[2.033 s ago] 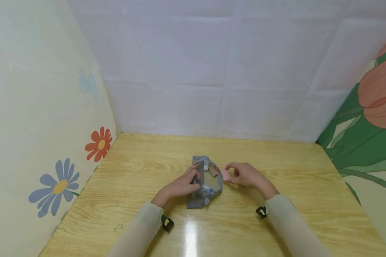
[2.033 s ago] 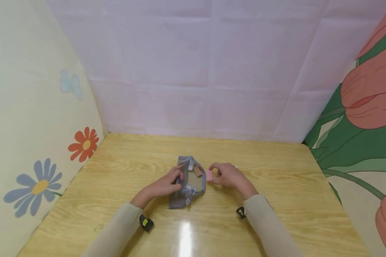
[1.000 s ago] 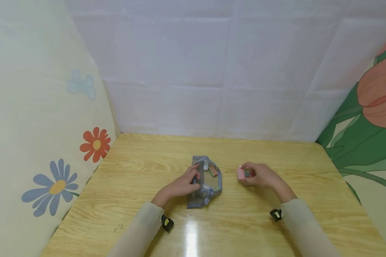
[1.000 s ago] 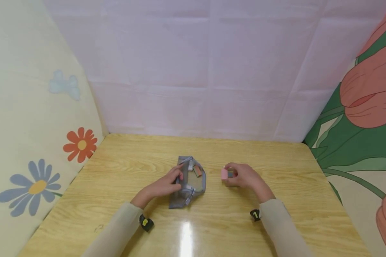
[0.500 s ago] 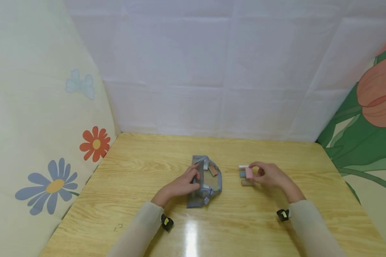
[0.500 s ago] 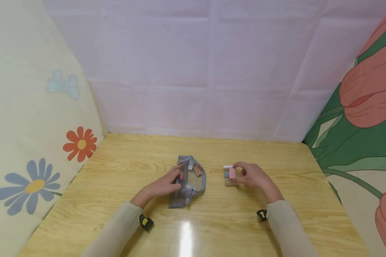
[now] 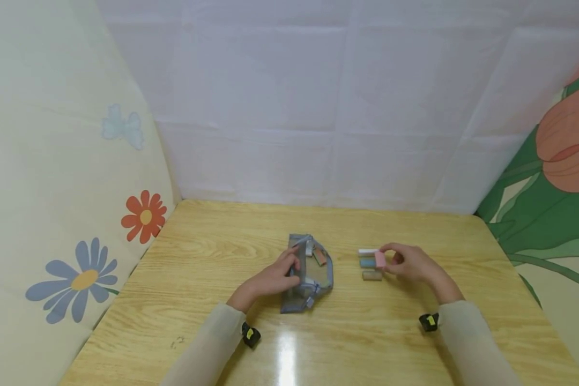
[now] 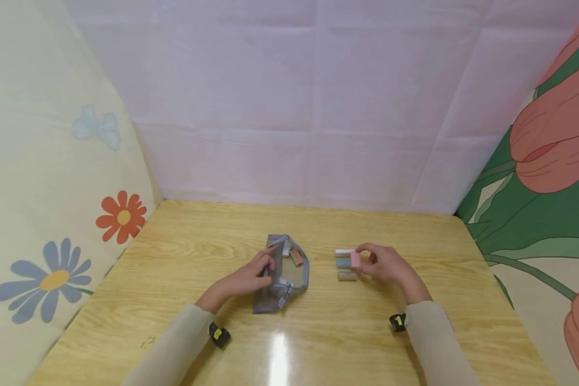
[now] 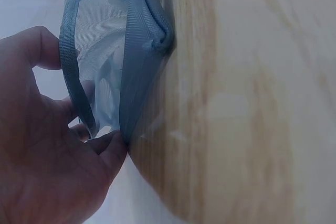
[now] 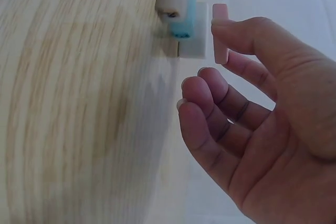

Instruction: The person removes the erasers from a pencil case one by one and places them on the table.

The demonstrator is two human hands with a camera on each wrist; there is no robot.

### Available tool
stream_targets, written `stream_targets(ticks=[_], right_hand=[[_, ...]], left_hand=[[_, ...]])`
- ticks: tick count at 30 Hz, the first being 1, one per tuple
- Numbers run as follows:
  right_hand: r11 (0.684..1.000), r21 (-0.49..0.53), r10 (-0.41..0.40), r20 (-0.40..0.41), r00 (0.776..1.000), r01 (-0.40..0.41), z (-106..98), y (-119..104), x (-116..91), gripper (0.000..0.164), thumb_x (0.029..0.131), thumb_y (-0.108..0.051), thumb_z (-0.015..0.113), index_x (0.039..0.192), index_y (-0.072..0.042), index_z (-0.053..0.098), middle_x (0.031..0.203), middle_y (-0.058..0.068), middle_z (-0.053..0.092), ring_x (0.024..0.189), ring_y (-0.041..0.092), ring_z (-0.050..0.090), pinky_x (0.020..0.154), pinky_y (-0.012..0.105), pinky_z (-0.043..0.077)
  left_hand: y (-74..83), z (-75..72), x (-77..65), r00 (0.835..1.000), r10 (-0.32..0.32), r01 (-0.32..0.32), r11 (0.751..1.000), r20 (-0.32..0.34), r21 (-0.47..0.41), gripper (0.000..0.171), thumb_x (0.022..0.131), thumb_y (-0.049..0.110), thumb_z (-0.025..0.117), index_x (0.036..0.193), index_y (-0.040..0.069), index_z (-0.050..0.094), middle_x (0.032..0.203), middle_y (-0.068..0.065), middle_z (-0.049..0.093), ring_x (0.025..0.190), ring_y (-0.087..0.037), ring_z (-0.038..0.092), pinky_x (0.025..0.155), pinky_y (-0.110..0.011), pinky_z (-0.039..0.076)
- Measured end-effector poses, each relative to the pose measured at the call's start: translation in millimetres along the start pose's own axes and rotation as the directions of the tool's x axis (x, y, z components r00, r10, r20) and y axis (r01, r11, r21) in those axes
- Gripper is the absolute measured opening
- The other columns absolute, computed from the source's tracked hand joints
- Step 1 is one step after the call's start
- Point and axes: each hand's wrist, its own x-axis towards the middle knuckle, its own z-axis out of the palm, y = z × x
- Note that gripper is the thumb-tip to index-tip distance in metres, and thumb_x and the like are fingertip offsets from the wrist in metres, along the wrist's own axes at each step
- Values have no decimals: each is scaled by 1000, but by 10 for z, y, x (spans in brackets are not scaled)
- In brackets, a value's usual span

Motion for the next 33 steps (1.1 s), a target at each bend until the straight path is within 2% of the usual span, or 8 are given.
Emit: stream_targets(ticks=[14,25,33], right_hand=[[1000,10,-22,-26,999,22,19,237,24,43,87,-14,74,127,-4,62,80,2,58,72,16,50,65,31,42],[998,46,30,14,999,-30,-1,257,53,44,89,-14,73,130,-2,60,80,3,58,69,17,51,61,30,42],[999,40,29,12,999,-30,33,320,83,44,89,-12,72,130,-1,59,78,2,56,68,16,50,61,30,41]], left_hand=[[-5,1,-6,1000,-6,6,1000,2,-2,25,87,24,58,107,15,48,167,-15,16,139,-36,39,102,-46,43],[-16,12,-2,1000,0,0,1000,2,0,26,86,25,58,107,15,49,167,-15,17,139,-35,38,102,-44,43],[6,-2,-8,1000,-4,4,1000,3,-1,26,86,25,57,107,14,48,167,-16,17,138,-34,39,101,-44,43]])
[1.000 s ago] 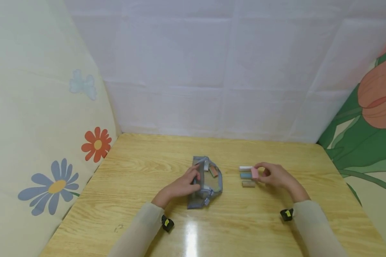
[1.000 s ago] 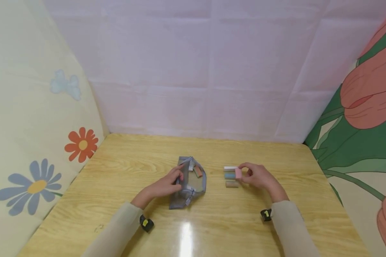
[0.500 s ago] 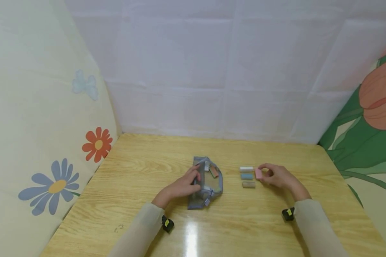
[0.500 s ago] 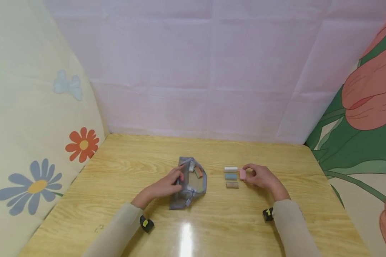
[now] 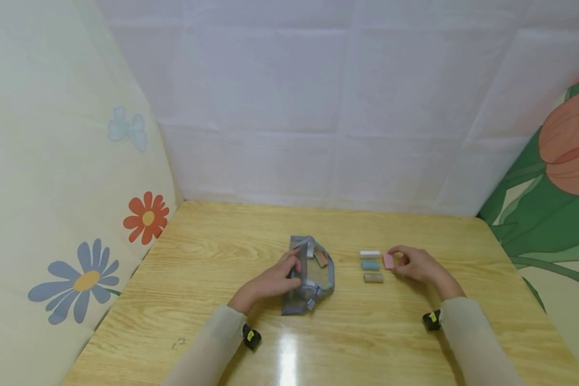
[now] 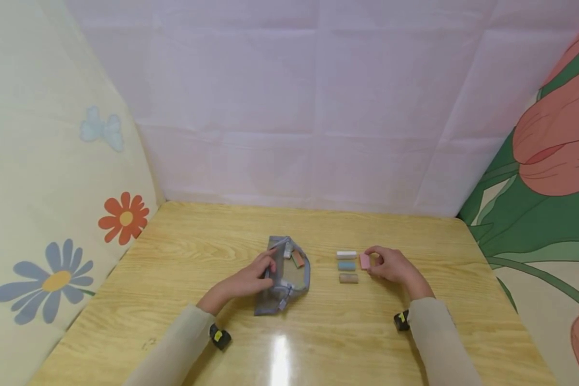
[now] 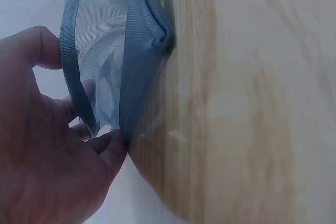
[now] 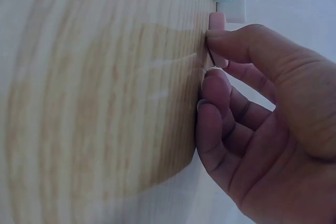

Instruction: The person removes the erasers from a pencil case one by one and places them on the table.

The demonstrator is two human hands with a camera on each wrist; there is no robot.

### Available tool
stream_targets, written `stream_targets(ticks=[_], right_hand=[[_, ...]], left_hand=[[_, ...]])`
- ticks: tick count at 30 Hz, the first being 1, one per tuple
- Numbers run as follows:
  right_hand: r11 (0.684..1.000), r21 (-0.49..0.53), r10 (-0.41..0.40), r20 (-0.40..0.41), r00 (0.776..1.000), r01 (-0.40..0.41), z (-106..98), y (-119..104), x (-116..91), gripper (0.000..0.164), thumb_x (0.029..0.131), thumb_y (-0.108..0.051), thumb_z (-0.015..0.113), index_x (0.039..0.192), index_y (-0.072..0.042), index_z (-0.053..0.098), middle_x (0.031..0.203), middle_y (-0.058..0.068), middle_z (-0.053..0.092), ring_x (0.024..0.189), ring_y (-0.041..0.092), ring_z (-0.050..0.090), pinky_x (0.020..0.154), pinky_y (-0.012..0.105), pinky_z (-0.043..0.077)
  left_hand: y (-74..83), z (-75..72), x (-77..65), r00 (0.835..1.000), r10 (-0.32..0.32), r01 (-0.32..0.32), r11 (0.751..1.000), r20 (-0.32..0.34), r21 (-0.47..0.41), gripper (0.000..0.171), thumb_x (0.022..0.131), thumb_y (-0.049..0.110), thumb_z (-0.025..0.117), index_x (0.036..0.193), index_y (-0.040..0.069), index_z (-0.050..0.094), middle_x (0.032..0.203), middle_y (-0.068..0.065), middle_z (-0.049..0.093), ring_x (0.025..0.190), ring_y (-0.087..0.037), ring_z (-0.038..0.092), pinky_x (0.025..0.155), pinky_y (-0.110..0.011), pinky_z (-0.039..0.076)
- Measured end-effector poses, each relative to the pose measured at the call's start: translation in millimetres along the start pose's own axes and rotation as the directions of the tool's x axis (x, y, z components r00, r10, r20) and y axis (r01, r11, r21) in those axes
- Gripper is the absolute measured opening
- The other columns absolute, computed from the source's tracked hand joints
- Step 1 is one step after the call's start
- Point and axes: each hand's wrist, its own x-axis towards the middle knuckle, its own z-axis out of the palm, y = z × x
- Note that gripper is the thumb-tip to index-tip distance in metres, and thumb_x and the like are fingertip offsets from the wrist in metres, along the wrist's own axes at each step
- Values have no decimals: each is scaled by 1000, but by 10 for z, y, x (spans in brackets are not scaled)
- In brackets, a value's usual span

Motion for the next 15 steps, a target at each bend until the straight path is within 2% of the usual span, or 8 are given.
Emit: stream_targets(ticks=[9,15], right_hand=[[1000,-21,-3,-9,1000,3,13,-20,-1,49,88,-12,72,133,0,57,83,4,58,72,17,51,65,33,42],[999,-11,39,-24,999,-39,-2,-88,-19,53,90,-13,70,138,1,53,86,5,60,74,18,53,65,34,44]], left_hand=[[-6,2,2,1000,5,-5,1000,2,4,26,86,25,57,108,14,48,167,-16,17,140,-35,37,103,-45,42],[-10,8,6,1000,6,-6,1000,2,13,26,86,25,56,107,14,48,167,-16,17,141,-35,36,103,-45,42]])
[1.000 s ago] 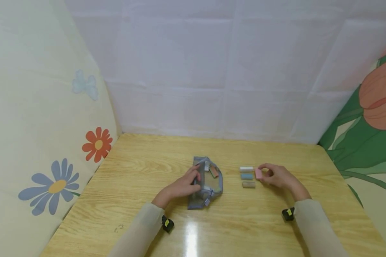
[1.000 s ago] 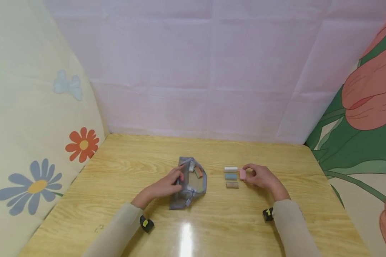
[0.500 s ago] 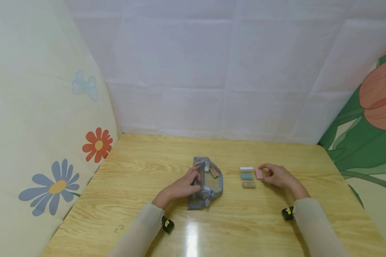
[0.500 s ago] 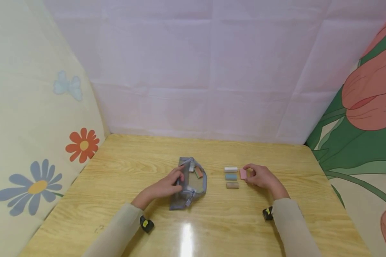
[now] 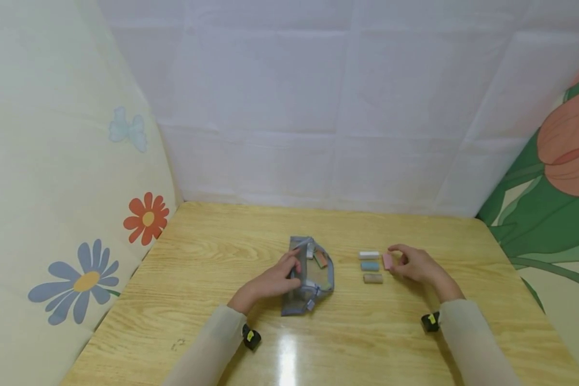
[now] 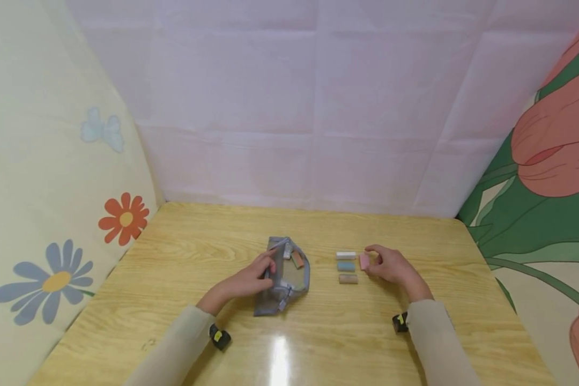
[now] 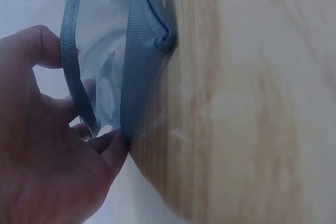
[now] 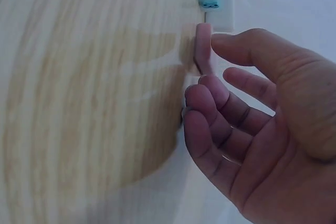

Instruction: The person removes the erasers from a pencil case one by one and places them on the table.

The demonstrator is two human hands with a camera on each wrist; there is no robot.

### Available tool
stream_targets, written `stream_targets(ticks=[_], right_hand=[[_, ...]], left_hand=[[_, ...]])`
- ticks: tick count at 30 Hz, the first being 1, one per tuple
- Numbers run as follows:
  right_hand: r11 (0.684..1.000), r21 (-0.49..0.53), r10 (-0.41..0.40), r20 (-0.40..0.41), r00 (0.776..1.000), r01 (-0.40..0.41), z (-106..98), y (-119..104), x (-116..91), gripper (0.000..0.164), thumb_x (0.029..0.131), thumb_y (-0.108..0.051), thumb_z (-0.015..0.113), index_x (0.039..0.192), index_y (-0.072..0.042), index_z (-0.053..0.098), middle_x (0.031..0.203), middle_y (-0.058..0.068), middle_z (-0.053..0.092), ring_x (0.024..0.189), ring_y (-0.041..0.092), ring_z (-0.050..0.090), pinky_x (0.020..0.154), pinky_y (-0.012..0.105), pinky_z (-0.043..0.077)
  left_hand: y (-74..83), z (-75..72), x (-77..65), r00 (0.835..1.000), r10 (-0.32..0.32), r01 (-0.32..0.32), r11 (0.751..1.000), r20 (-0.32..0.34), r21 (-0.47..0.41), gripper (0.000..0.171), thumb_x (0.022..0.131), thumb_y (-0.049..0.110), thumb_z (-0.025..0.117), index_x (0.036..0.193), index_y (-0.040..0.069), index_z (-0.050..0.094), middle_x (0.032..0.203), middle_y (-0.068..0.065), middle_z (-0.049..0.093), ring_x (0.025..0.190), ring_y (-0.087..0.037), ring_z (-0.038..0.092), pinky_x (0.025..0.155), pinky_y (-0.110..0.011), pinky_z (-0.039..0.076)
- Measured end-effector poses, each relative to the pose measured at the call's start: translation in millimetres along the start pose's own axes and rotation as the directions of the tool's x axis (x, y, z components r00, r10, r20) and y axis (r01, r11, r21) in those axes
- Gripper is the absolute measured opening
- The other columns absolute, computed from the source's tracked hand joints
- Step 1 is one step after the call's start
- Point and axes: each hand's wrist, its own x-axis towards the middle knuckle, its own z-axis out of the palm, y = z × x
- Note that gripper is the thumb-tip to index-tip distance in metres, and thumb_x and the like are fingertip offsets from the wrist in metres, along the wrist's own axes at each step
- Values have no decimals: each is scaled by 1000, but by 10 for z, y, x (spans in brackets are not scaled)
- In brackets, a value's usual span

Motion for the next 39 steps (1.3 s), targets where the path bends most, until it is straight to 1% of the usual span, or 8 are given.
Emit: stream_targets(ticks=[2,7,9,15,19,27,33,39], right_hand=[[1000,3,6,-7,1000,-6,-11,-22,-6,54,90,-12,69,139,1,52,87,6,60,73,18,53,64,34,45],[1000,-2,0,-22,1000,0,-51,-98,-2,55,94,-20,69,142,-1,51,90,6,61,75,19,54,66,34,45],[1000,-8,-12,-22,1000,12,-64,-140,4,56,95,-23,69,142,-1,50,90,6,61,75,18,54,67,34,45],[998,-12,-63,-24,998,63,-88,-277,16,51,97,-21,65,142,-1,51,85,3,64,73,16,58,68,35,47],[996,-3,-88,-21,996,88,-81,-353,22,51,96,-17,65,143,0,50,84,2,64,72,15,60,69,35,48],[991,-6,-135,-3,991,135,-67,-518,33,55,91,-14,72,141,1,52,84,3,62,73,15,56,66,34,47],[987,-14,-159,13,987,159,-21,-608,64,56,92,-16,72,142,-2,52,86,3,62,73,15,55,65,33,46],[984,-7,-180,26,983,180,54,-658,102,55,92,-13,72,142,-2,52,85,1,62,73,14,56,67,33,47]], left_hand=[[3,1,-3,1000,0,0,1000,1,1,25,86,25,56,107,14,48,167,-17,17,141,-36,36,103,-45,42],[13,-8,-4,1000,4,-4,1000,5,-5,25,86,25,56,107,14,48,167,-17,16,142,-36,34,103,-45,42],[14,-11,-2,1000,5,-5,1000,5,-5,25,86,25,57,107,13,48,167,-17,16,143,-35,34,102,-45,41],[32,-18,-8,1000,-6,6,1000,3,2,26,86,25,57,108,14,48,167,-16,16,140,-35,37,101,-44,42],[32,-12,-10,1000,-11,11,1000,0,1,26,86,25,56,108,14,48,167,-15,16,139,-34,38,101,-45,42],[35,-15,-12,1000,-6,6,1000,-6,-1,24,85,23,58,105,14,48,167,-16,17,137,-36,40,99,-45,44],[27,-21,-4,1000,-2,2,1000,-9,-7,25,85,25,59,106,14,49,167,-17,17,137,-38,40,99,-46,44],[10,-12,1,1000,12,-11,1000,-7,15,26,86,27,60,106,14,49,167,-18,17,140,-40,38,100,-47,45]])
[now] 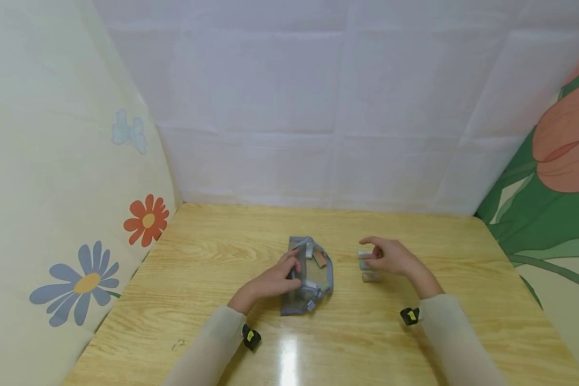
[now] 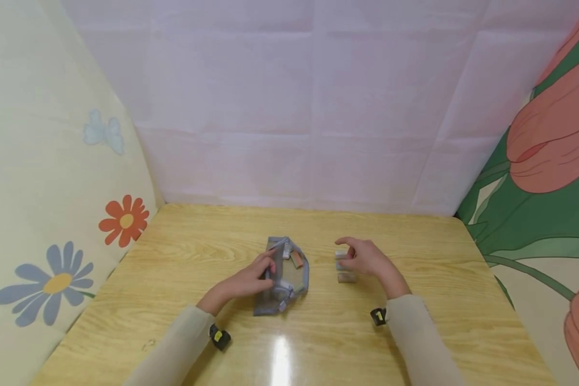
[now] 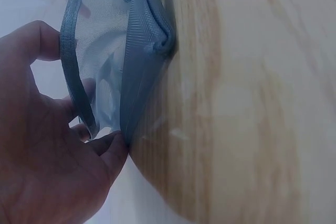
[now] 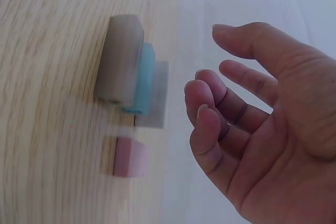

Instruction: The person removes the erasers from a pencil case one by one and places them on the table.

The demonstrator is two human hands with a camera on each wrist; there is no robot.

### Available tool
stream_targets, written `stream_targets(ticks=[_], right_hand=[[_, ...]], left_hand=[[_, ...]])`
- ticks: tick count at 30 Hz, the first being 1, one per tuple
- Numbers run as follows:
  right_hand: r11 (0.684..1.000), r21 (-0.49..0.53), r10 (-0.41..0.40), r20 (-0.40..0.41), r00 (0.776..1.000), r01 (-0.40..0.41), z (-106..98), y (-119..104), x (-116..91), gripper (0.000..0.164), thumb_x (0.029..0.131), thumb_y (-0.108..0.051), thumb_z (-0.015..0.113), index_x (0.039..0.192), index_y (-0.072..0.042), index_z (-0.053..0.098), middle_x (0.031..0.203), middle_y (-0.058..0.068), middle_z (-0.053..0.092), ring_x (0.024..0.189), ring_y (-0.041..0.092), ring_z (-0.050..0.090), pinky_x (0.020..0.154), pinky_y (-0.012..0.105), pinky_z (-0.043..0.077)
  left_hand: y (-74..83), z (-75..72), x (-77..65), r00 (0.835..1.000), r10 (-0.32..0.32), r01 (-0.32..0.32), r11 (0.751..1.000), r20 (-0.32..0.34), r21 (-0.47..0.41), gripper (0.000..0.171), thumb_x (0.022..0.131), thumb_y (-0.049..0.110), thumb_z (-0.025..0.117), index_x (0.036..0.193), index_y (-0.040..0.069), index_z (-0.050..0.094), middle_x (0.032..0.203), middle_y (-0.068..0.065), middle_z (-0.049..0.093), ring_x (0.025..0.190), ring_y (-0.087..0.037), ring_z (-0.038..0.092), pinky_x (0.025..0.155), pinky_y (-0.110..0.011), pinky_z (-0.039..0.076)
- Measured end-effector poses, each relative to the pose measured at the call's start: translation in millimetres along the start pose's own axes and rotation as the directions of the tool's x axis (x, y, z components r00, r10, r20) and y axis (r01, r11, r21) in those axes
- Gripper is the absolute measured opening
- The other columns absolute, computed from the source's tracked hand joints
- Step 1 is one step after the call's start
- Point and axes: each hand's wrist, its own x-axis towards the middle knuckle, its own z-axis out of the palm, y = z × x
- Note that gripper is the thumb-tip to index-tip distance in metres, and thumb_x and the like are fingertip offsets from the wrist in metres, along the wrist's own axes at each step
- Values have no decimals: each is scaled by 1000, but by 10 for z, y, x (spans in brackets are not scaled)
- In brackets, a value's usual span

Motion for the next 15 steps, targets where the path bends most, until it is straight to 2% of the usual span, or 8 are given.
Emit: stream_targets(ticks=[7,15], right_hand=[[1000,26,-12,11,1000,12,76,-80,59,53,92,-14,71,141,-3,54,83,0,61,72,14,56,67,33,47],[999,26,-25,39,999,24,183,-171,147,53,93,-16,71,142,-6,54,83,-1,61,75,13,56,69,33,48]], left_hand=[[26,-16,-21,1000,-1,1,1000,7,1,28,85,28,60,107,15,49,167,-19,17,139,-42,39,97,-47,46],[16,-6,-15,1000,5,-5,1000,11,4,29,85,29,60,107,13,49,166,-20,17,143,-43,34,99,-47,45]])
